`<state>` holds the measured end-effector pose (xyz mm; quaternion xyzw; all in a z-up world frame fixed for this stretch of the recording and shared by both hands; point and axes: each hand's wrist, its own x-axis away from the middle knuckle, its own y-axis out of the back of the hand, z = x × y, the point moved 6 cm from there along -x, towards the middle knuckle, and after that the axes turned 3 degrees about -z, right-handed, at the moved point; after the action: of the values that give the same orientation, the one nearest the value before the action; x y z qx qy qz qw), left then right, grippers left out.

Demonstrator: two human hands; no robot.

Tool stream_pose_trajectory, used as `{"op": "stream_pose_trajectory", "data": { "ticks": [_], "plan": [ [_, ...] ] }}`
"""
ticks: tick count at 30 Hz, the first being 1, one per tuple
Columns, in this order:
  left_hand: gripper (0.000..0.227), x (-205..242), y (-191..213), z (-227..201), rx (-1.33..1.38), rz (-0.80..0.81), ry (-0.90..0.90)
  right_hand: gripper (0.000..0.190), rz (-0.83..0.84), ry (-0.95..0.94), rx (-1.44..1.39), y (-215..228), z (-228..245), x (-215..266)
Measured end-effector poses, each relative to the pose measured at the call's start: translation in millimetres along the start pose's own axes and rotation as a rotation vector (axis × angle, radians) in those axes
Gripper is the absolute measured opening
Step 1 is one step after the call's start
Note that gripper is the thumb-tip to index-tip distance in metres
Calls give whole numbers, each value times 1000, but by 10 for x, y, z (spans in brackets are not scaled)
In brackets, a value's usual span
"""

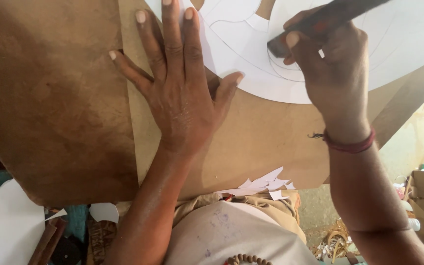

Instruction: Cutting an intricate floral pattern from a white plastic sheet using a metal hand tool.

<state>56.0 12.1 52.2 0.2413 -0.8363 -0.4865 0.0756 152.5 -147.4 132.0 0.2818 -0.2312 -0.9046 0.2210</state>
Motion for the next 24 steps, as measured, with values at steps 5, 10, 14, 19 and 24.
{"op": "stream_pose_trajectory", "data": {
  "ticks": [5,10,14,19,24],
  "plan": [
    [103,33,-63,18,-3,-49,-25,8,157,-34,39,64,-46,-80],
    [106,65,-132,67,-24,-214,-86,7,238,-65,66,49,-231,-22],
    [108,63,-158,65,-23,-241,-105,8,166,-54,-24,94,-294,34],
    [108,91,-200,90,-24,-387,-162,9,187,-26,-61,104,-247,32],
    [107,100,-209,98,-18,-364,-153,9,175,-62,-142,105,-323,68]
  ]
}}
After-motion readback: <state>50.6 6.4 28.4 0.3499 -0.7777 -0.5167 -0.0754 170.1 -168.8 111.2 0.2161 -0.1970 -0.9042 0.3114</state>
